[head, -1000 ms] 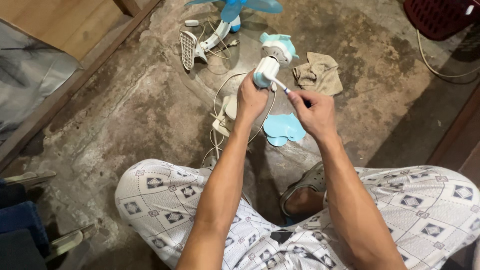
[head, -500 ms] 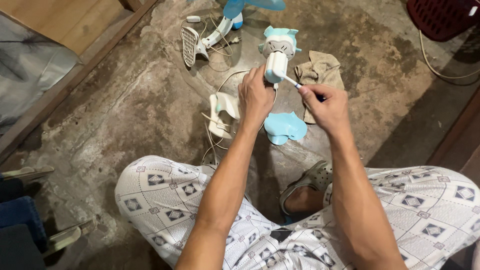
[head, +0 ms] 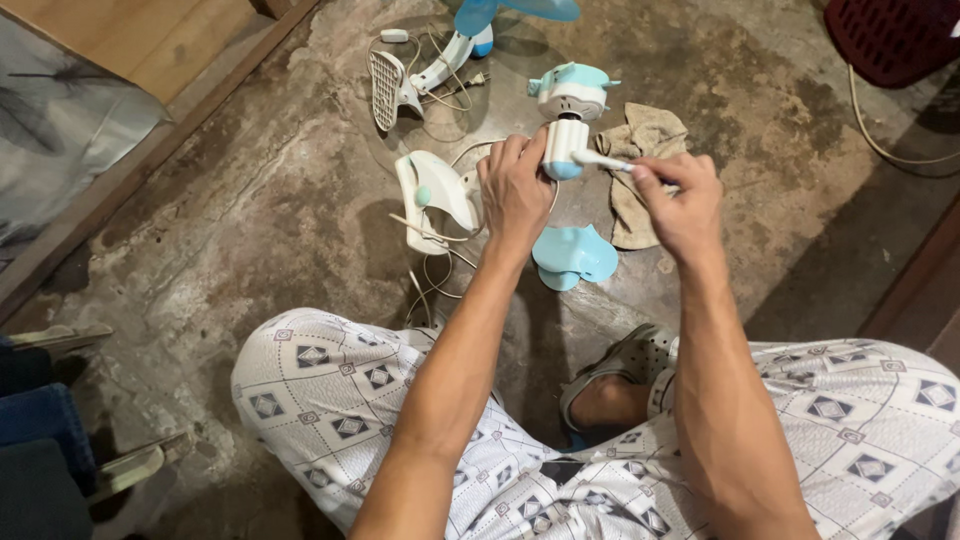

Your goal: The person disassembles a small electric fan by removing the blades and front grille, then wipes the motor housing and base with a cloth. They use a toothbrush to scrub crevices on the fan head and continue wiping the components.

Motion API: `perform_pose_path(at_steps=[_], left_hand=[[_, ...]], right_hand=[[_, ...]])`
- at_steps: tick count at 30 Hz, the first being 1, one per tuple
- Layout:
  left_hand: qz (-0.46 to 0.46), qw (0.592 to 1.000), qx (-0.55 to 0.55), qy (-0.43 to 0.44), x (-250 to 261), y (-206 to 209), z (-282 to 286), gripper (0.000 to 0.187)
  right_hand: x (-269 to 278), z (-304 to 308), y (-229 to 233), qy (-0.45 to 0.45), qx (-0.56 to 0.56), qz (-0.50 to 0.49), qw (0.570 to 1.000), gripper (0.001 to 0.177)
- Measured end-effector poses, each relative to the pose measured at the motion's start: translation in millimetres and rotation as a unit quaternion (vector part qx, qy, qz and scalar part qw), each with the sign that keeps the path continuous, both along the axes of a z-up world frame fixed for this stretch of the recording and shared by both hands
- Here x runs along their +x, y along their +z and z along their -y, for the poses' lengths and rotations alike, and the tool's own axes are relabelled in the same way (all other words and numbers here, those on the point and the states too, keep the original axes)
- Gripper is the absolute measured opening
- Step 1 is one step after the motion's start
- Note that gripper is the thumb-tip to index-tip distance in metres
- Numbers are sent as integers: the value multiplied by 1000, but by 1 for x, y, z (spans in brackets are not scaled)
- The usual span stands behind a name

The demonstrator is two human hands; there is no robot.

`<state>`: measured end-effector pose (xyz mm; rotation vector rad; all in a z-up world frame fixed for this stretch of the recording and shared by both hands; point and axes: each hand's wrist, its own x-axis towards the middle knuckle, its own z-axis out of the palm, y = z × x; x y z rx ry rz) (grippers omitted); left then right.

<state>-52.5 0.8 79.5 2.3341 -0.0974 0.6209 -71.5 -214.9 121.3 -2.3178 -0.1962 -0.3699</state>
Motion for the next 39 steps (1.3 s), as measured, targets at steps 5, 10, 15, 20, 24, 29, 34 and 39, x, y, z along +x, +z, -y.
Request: perform_pose_path(at_steps=[5,10,15,20,24,29,34,39], left_hand=[[-15,999,33,-4,-1,6,1,56],[-97,995,-20,-2,0,4,4,53],[-59,981,-173,-64,11,-17,0,51],[-199,776,-553,-230,26,-35,-9,58],[-270,632,-664,-295,25,-29,-14,94],[-329,688,-602,-236,18,-7,-8,113],[-348,672,-609,-237,16,-8,-6,135],[-351,678,-602,-237,15,-7,-3,132]], right_hand=[[-4,-9,5,-26,-80,78,993,19],[-4,-3,-2,-1,-54,64,997,18],[-3,6,-35,-32,81,-25,996,21],[2,-2,-52,-11,186,-92,978,24],[-1,-15,-45,23,98,-17,995,23],[4,-20,-24,12,71,17,997,22],[5,-18,-21,13,49,42,998,20],[7,-15,-26,-4,49,50,998,17]])
